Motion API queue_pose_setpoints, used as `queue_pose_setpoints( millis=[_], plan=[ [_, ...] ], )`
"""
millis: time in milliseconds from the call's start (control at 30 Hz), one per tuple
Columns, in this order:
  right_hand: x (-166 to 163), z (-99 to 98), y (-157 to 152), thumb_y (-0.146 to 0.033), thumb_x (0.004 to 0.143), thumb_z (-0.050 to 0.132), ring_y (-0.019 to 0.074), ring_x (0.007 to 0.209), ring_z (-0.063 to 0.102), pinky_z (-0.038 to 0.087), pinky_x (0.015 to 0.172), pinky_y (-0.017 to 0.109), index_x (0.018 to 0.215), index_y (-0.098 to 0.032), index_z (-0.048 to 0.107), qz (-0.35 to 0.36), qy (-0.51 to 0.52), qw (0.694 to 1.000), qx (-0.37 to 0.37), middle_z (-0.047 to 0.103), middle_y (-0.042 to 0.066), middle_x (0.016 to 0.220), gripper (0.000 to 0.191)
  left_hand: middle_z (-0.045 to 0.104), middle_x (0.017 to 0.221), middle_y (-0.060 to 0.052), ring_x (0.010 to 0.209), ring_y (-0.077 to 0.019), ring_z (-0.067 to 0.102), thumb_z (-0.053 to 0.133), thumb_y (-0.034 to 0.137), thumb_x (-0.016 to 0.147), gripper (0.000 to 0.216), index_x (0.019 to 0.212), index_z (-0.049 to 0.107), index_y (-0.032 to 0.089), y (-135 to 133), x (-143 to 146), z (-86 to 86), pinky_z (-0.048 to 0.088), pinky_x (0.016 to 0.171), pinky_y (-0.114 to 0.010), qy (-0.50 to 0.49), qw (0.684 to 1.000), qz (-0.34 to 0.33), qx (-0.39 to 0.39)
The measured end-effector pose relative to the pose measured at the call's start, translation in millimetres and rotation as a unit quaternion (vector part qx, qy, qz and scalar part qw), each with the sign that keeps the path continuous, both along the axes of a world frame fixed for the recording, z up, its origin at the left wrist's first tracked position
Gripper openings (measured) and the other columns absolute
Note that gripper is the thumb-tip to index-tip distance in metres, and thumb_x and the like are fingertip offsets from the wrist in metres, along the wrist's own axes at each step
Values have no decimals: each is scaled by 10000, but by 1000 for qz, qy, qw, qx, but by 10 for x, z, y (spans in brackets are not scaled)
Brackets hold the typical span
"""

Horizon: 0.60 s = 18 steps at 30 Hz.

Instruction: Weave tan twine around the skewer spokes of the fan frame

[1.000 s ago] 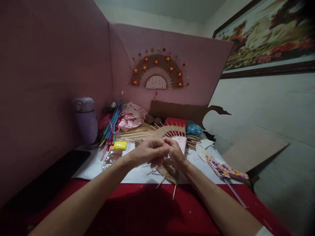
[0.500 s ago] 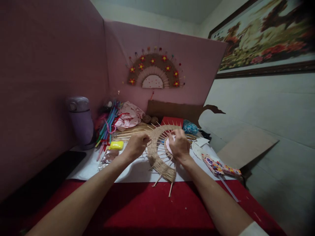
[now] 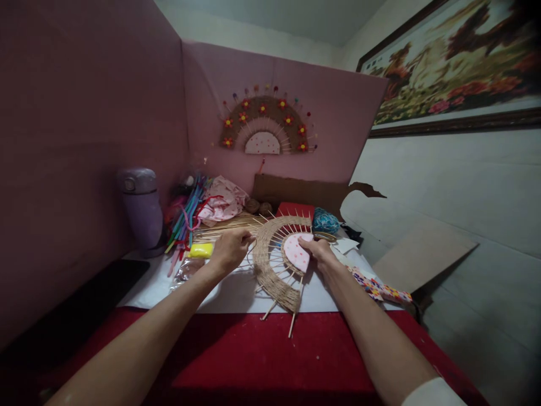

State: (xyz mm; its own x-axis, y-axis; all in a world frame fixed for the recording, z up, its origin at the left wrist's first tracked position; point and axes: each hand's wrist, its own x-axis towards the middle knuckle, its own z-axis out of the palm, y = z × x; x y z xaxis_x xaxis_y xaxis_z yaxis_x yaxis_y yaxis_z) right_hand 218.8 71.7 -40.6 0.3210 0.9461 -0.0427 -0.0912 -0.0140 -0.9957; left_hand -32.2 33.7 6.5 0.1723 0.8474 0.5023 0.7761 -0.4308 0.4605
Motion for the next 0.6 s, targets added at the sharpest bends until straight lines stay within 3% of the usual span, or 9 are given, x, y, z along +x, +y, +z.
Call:
queue_pose_setpoints(
  millis=[167,333,600],
  plan=[
    [-18,40,-18,-73,663,639,197,535,649,554,558,340,778,-110,615,7,89,994,-66,676,58,577,124,645,625,-33,581,-147,538,548,304,786,177,712,676,207,13,-23,11,308,547,-247,-20,1000,8,8],
    [-30,229,-45,-46,726,582,182,551,662,568,596,316,865,-97,604,-16,144,988,-54,673,42,558,149,661,652,-33,587,-144,547,553,316,789,182,758,693,204,54,-60,4,325,549,-245,-74,997,27,27],
    [-74,384,-155,-48,780,498,212,579,677,581,614,358,934,-66,601,16,183,982,-51,694,94,607,187,666,663,-30,611,-148,563,575,359,774,191,746,691,211,124,-109,-30,351,568,-243,-102,993,40,44]
  ],
)
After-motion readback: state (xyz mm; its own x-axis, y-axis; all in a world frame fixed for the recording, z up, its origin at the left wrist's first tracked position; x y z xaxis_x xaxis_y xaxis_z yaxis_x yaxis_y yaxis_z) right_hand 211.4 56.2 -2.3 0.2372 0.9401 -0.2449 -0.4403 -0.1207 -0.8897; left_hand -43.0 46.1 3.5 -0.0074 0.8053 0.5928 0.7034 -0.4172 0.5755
